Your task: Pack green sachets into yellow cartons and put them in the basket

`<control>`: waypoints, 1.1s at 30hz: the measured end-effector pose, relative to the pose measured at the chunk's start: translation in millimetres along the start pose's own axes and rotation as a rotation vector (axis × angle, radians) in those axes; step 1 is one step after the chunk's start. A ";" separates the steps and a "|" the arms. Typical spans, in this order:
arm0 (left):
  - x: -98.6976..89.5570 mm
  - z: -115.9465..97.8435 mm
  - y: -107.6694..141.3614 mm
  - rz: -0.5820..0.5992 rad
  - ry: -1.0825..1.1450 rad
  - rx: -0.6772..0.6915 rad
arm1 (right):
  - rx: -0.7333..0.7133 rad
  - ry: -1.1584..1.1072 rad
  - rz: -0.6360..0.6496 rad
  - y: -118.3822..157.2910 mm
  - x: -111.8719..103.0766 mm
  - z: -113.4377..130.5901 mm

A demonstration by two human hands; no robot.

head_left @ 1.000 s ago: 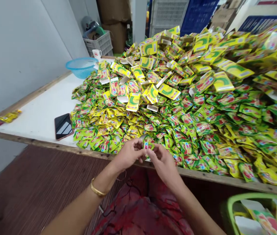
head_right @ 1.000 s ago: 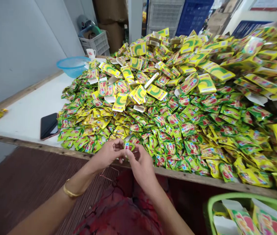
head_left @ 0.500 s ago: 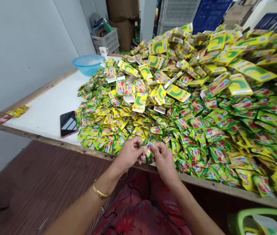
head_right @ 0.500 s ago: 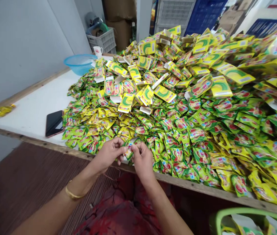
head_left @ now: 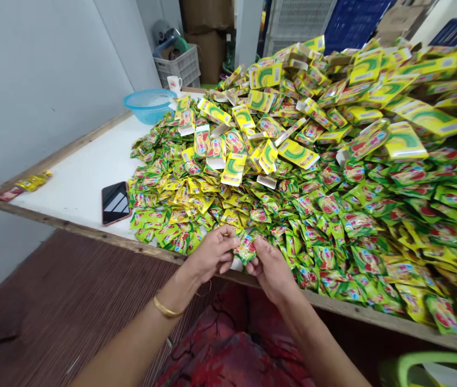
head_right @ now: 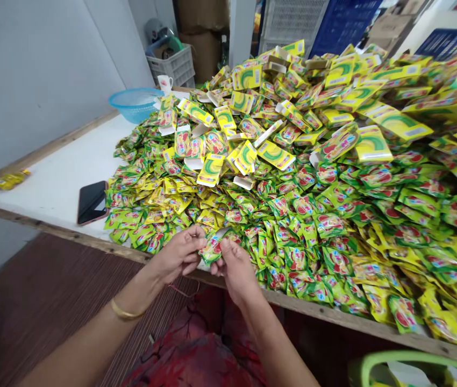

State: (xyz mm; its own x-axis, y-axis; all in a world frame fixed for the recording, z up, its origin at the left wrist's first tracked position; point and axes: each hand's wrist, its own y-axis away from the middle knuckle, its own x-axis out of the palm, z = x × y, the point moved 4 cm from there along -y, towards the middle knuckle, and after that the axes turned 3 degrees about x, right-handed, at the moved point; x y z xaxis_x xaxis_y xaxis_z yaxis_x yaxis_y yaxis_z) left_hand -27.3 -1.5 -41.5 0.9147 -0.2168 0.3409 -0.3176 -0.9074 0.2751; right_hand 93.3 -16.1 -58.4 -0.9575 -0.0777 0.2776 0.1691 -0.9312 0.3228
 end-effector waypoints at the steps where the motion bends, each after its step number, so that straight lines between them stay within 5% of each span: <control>1: -2.2 -2.0 0.9 -0.034 -0.113 0.047 | -0.038 0.127 -0.016 -0.1 -2.6 0.2; 3: -6.7 -6.2 2.2 -0.079 -0.274 0.093 | -0.148 0.379 -0.076 -0.1 -7.2 5.1; 6: -11.6 -9.8 0.9 -0.020 -0.210 0.019 | -0.284 0.541 -0.135 -1.9 -9.0 17.6; 11: -9.7 -16.8 -3.0 0.103 -0.041 -0.082 | -0.155 0.233 0.116 -14.1 1.1 22.3; 14: -7.3 -17.7 -5.5 0.083 0.109 -0.097 | -0.137 0.122 0.147 -22.6 3.5 20.7; 19: -32.8 -19.2 -14.2 -0.232 0.173 0.027 | -0.369 0.924 -0.119 -42.7 2.1 27.5; 22: -47.8 -20.4 -19.8 -0.382 0.119 0.092 | -0.424 1.181 -0.164 -56.3 10.3 30.3; 28: -47.1 -17.8 -31.4 -0.411 0.055 0.153 | -0.516 1.534 -0.152 -71.0 27.7 29.0; 33: -50.3 -18.7 -26.3 -0.445 0.072 0.154 | -0.658 1.649 -0.143 -51.5 26.7 23.4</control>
State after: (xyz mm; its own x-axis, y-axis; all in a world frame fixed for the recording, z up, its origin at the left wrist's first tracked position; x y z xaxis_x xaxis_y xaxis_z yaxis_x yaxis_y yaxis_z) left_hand -69.7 40.0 -49.1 0.9324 0.2251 0.2829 0.1465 -0.9506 0.2736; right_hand 64.6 38.1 -46.5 -0.2442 0.1523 -0.9577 0.3552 -0.9049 -0.2345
